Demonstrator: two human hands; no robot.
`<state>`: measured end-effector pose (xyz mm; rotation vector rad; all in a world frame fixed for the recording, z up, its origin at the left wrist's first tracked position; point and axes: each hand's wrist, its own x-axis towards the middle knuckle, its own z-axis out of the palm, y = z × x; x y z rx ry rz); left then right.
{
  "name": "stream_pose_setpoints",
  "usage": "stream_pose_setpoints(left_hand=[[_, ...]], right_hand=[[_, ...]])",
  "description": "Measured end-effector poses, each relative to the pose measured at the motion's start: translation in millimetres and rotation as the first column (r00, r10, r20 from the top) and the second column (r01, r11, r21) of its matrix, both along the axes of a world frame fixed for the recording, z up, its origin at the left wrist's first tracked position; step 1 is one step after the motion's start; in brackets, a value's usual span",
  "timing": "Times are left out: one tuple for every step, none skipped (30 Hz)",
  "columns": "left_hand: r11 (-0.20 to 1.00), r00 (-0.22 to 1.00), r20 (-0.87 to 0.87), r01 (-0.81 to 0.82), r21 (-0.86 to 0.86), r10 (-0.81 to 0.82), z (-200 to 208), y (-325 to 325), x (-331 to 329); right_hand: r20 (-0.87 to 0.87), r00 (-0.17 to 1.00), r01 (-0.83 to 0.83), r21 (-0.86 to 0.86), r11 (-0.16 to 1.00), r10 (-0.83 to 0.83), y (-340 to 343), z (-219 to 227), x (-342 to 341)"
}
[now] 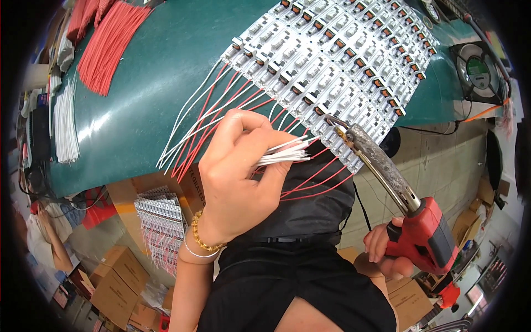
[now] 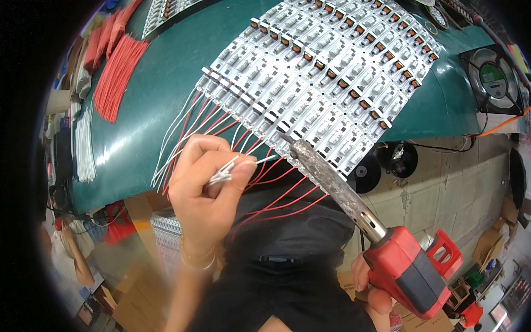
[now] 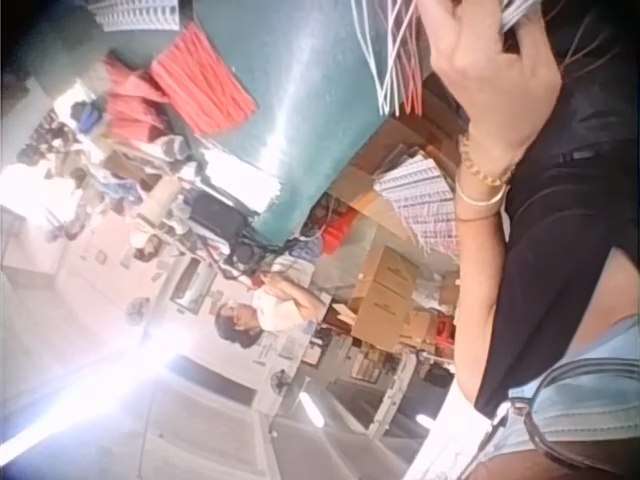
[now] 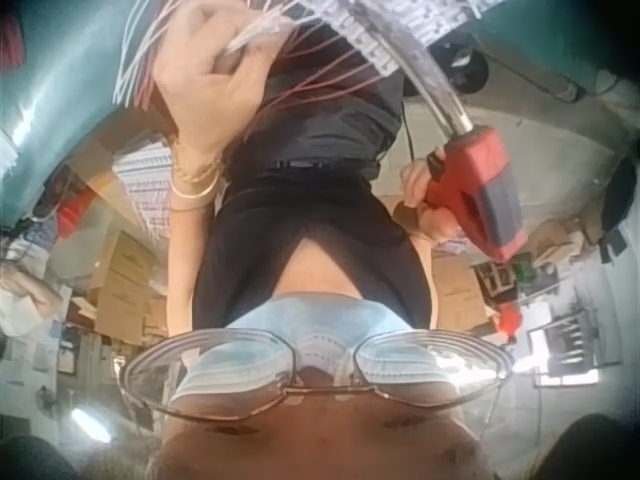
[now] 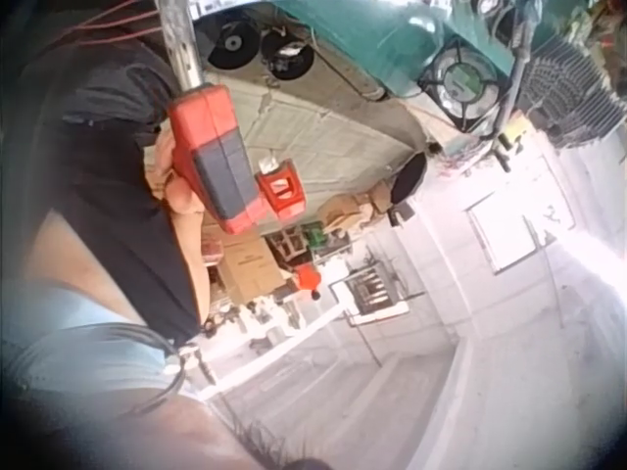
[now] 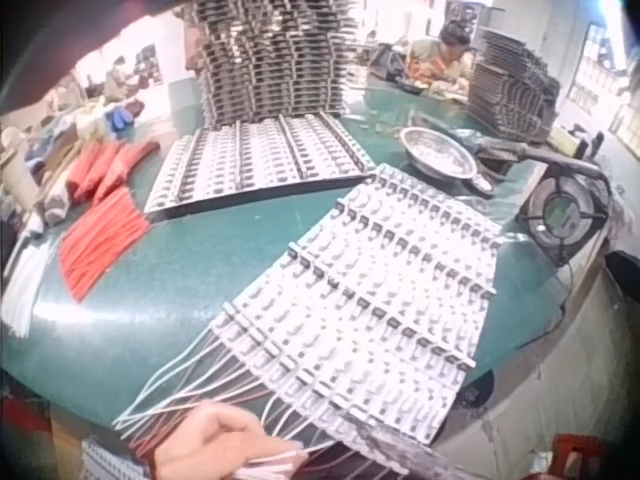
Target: The person places a circuit board panel on the table and solders red and white wires to it using a soldering iron.
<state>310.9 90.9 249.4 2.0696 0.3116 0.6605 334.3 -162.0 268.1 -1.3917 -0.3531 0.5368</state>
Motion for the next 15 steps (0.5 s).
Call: stream_pose_setpoints(left_hand=[[0.999, 0.998, -0.056, 0.006, -0.049, -0.009, 1.5, -1.8, -1.7], [1.000, 0.997, -0.072, -0.004, -0.016, 0.002, -0.8, -2.2, -2.1], [1.000, 0.997, -0.073, -0.003, -0.016, 0.002, -1.2, -3.5, -1.8], [1.000, 0.996, -0.085, -0.024, -0.007, 0.023, -1.1, -5.5, -0.8], [0.999, 0.994, -0.098, -0.045, 0.002, 0.045, -0.9, -7.0, -0.2], [0.999, 0.994, -0.100, -0.047, 0.002, 0.047, -1.1, -7.9, -0.2], [0.998, 0.993, -0.103, -0.056, 0.030, 0.059, -1.1, -9.8, 2.1], [0.996, 0.992, -0.106, -0.065, 0.058, 0.071, -1.0, -11.1, 4.1], [0.997, 0.992, -0.106, -0.059, 0.054, 0.064, -0.9, -11.5, 5.9], [0.995, 0.993, -0.095, -0.064, 0.076, 0.071, -4.1, -10.8, 4.2], [0.993, 0.993, -0.084, -0.069, 0.099, 0.077, -6.5, -10.5, 2.4], [0.992, 0.993, -0.086, -0.073, 0.103, 0.082, -7.0, -11.1, 0.3], [0.996, 0.991, -0.109, -0.068, 0.060, 0.074, -4.4, -12.0, 0.6], [0.998, 0.989, -0.131, -0.064, 0.017, 0.066, -3.1, -12.6, 1.0], [0.998, 0.989, -0.131, -0.062, 0.015, 0.063, -3.4, -12.9, 1.7]], right_hand=[[0.005, 1.000, -0.004, 0.001, 1.000, 0.004, -0.6, 0.3, 0.0], [0.004, 1.000, -0.003, 0.001, 1.000, 0.003, -1.6, -0.3, -0.6], [0.015, 1.000, -0.007, 0.008, 1.000, 0.007, -2.7, -1.2, -1.4], [0.025, 1.000, -0.012, 0.016, 1.000, 0.011, -3.6, -1.7, -2.1], [0.024, 1.000, -0.014, 0.016, 1.000, 0.013, -5.3, -2.1, -3.4], [0.006, 1.000, -0.013, -0.009, 1.000, 0.013, -7.6, -2.5, -5.2], [-0.009, 1.000, -0.003, -0.039, 0.999, 0.002, -10.2, -1.7, -6.9], [-0.008, 1.000, 0.004, -0.043, 0.999, -0.004, -12.0, -1.9, -8.1], [0.005, 1.000, 0.021, -0.071, 0.997, -0.020, -13.7, -2.4, -9.2], [0.014, 1.000, 0.027, -0.091, 0.995, -0.026, -14.5, -6.5, -10.8], [0.012, 1.000, 0.023, -0.088, 0.996, -0.022, -12.6, -7.2, -13.0], [-0.053, 0.994, 0.093, -0.088, 0.992, -0.098, -8.4, -6.2, -16.0], [-0.115, 0.977, 0.170, -0.100, 0.980, -0.181, -6.4, -3.5, -17.7], [-0.115, 0.976, 0.172, -0.101, 0.980, -0.183, -9.0, -4.4, -18.5], [-0.104, 0.983, 0.141, -0.126, 0.982, -0.154, -13.8, -7.2, -19.0]])
